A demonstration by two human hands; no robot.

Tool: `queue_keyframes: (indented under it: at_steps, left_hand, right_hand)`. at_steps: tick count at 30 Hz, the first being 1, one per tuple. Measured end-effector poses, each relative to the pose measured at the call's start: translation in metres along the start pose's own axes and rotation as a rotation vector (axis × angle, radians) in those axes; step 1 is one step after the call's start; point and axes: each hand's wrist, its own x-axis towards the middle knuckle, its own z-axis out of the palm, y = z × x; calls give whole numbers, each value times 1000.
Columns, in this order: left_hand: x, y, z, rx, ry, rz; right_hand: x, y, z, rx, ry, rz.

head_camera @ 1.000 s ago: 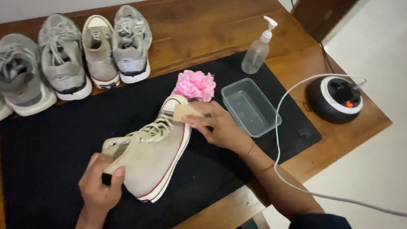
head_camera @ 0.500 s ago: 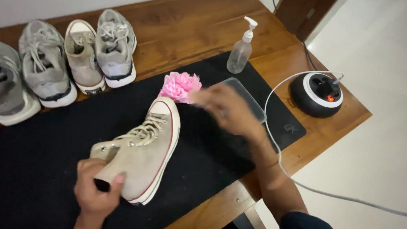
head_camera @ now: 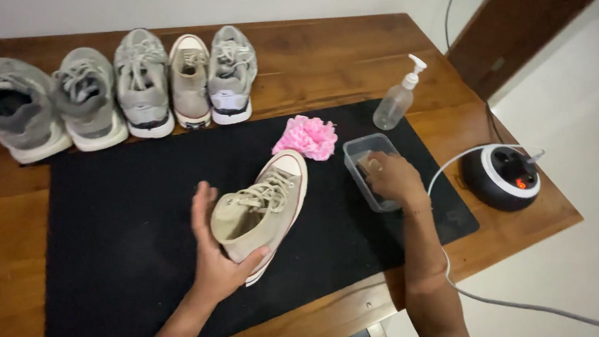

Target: Cleaning a beige high-top sneaker using a brush, cleaning solution, and a microfiber cloth.

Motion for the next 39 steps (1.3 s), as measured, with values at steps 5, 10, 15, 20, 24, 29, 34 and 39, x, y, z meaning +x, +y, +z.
queue_keyframes:
  at_steps: [5,10,15,20,24,29,34,39]
  left_hand:
    - [-1,6,4,67,-144,90]
    - [-5,28,6,84,-365,239]
    - [-8,44,15,255,-400,418]
    - [-7,37,14,307,-472,443]
    - [-9,37,18,332,-495,489]
    - [-13,43,23,345,-489,519]
    - [-12,38,22,355,-508,510]
    - [-12,37,24,357,-491,513]
  right_hand:
    - [-6,-6,-6,53,309,-132]
    - [-44,-60,-4,303,535,-803]
    - [-70,-98,16,383,289,-1285]
    - [-52,-95,25,327,458,-1107]
    - [-48,-94,21,523,186,-1275]
    - [-56,-93,19,415,392,-1163]
    - [-45,-88,26,427,378,-1109]
    - [-51,-92,20,418,263,-1258]
